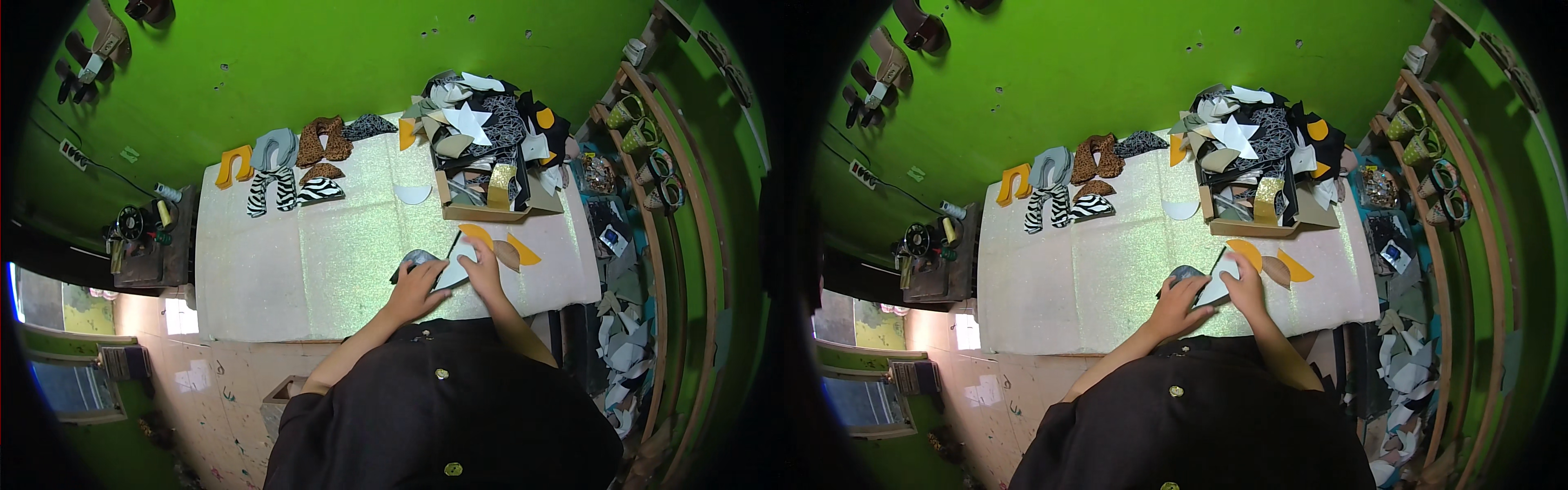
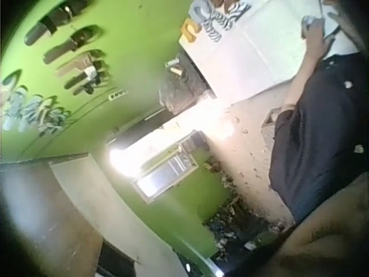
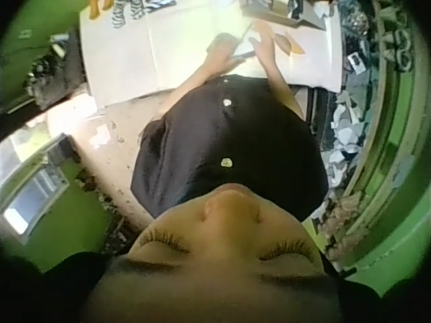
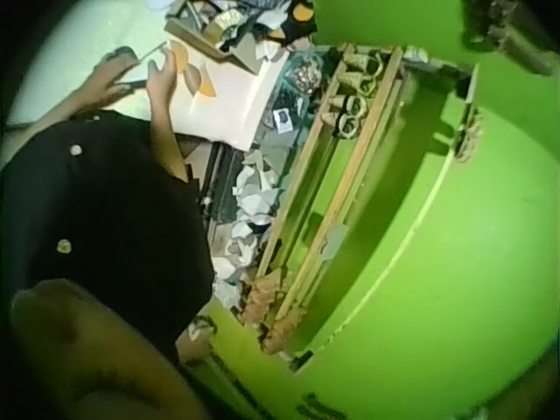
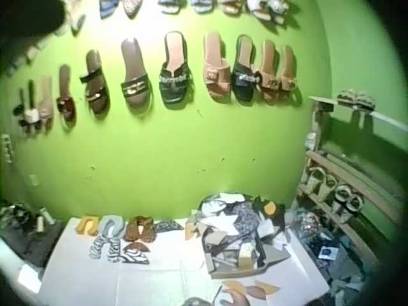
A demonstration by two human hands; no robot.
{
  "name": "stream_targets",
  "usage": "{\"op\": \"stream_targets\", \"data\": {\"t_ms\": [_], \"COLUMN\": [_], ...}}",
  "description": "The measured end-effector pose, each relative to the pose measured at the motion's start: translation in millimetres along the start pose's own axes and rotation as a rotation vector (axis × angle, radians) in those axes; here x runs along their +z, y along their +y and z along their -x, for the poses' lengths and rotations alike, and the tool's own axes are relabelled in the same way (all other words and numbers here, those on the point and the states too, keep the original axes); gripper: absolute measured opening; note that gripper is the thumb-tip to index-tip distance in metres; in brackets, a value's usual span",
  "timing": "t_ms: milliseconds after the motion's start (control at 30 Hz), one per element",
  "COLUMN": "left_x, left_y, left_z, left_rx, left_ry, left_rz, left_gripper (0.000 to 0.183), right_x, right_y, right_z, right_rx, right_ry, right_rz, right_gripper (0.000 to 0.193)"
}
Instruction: Organize and sort patterned fabric and material components for shoe manufacturing.
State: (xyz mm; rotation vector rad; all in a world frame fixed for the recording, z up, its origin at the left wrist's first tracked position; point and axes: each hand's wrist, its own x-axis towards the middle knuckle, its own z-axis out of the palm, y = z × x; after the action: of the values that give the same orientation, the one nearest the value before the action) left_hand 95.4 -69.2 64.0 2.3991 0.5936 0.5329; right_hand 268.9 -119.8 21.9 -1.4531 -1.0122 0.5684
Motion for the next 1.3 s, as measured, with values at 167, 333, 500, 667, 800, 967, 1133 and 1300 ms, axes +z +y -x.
{"op": "stream_targets", "data": {"t_ms": [167, 333, 500, 667, 800, 967, 1133, 1300], "left_x": [9, 5, 0, -5, -5, -12, -6, 9], "left_y": [-35, -58, -58, -48, -54, -51, -42, -45], "left_z": [3, 13, 19, 18, 13, 10, 10, 22], "left_rx": [-0.556, -0.701, -0.671, -0.686, -0.735, -0.73, -0.769, -0.634], "left_ry": [0.121, 0.113, 0.095, 0.015, -0.103, -0.196, -0.174, -0.158], "left_rz": [0.551, 0.677, 0.035, -0.196, -0.159, -0.075, -0.049, -0.121], "left_gripper": [0.018, 0.03, 0.034, 0.05, 0.048, 0.039, 0.038, 0.035], "right_x": [-6, -2, 12, 23, 37, 36, 40, 41], "right_y": [-25, 9, 12, -2, -5, -3, 5, -6], "right_z": [-3, 6, 8, 2, -3, -2, 9, 16], "right_rx": [0.553, 0.242, 0.167, 0.178, 0.258, 0.277, 0.313, 0.198], "right_ry": [-0.221, -0.273, -0.259, -0.403, -0.521, -0.558, -0.46, -0.493], "right_rz": [-0.497, 0.33, 0.67, 0.908, 0.997, 0.884, 0.803, 0.843], "right_gripper": [0.028, 0.026, 0.021, 0.053, 0.048, 0.047, 0.047, 0.033]}}
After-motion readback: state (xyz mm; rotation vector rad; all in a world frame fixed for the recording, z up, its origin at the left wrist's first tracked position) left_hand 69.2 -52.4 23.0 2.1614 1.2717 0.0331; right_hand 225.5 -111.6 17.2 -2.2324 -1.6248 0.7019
